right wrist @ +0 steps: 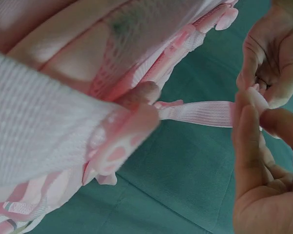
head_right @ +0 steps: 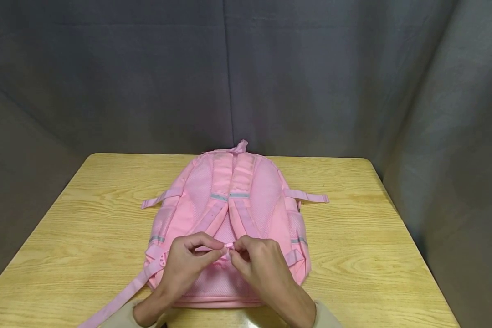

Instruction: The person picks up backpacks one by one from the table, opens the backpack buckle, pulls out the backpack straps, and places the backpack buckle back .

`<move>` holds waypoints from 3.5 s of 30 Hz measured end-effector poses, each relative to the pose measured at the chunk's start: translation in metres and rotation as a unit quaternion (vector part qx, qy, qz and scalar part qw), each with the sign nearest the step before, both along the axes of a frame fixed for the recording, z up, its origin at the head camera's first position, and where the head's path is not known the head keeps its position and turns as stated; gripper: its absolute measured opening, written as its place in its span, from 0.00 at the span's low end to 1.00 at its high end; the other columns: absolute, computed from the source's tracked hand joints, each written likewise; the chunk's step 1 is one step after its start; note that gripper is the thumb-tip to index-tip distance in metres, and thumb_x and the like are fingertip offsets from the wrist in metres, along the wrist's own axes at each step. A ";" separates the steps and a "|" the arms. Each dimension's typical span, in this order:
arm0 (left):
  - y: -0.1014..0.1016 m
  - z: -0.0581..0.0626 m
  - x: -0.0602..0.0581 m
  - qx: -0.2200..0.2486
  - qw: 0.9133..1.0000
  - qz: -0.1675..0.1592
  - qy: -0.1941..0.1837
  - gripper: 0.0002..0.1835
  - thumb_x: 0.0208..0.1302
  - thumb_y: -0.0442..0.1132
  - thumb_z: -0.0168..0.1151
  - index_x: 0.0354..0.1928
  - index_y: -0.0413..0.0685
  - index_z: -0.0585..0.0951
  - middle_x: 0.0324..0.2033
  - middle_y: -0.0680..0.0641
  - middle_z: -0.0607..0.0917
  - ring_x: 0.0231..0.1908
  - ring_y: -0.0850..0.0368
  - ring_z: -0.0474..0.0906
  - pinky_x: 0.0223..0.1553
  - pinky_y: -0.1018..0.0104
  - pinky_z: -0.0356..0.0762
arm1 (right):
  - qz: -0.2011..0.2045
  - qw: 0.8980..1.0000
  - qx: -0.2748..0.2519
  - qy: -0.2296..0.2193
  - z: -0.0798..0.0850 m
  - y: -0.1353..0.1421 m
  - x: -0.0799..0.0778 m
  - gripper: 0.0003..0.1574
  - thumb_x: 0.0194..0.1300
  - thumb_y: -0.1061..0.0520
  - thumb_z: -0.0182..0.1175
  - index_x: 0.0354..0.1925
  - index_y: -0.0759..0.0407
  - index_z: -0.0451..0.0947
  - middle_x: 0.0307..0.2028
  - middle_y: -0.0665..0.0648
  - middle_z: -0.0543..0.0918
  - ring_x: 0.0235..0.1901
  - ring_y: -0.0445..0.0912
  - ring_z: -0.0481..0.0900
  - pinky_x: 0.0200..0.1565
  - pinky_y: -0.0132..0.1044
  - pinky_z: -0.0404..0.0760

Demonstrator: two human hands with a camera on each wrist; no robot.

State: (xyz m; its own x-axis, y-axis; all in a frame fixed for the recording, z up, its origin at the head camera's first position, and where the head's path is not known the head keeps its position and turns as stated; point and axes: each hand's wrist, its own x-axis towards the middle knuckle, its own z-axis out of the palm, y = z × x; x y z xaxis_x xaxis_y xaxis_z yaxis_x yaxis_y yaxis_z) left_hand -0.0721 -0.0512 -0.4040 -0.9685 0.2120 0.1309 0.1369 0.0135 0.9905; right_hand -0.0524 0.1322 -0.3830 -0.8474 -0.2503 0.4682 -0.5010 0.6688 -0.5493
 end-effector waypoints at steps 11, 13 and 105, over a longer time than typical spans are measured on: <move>0.002 -0.001 0.001 -0.016 0.999 -0.001 0.032 0.03 0.55 0.34 0.75 0.30 0.46 0.89 0.29 0.50 0.89 0.34 0.60 0.86 0.37 0.66 0.86 | 0.017 0.999 0.011 -0.031 0.002 0.002 0.000 0.08 0.55 0.68 0.64 0.26 0.56 0.81 0.18 0.41 0.79 0.19 0.25 0.68 0.21 0.20 0.71; 0.002 0.000 0.001 -0.017 1.000 -0.003 0.014 0.03 0.54 0.34 0.75 0.30 0.47 0.89 0.30 0.50 0.89 0.33 0.60 0.86 0.37 0.67 0.85 | 0.022 0.999 0.015 -0.033 0.002 0.002 0.000 0.08 0.56 0.68 0.64 0.26 0.56 0.81 0.17 0.40 0.77 0.18 0.25 0.65 0.20 0.20 0.69; 0.003 0.001 -0.006 0.106 0.979 0.000 -0.173 0.09 0.53 0.29 0.72 0.35 0.31 0.85 0.24 0.50 0.86 0.26 0.63 0.80 0.30 0.72 0.81 | 0.065 0.982 -0.025 0.176 -0.009 -0.004 -0.001 0.10 0.53 0.70 0.59 0.25 0.56 0.76 0.18 0.45 0.77 0.18 0.30 0.72 0.23 0.17 0.74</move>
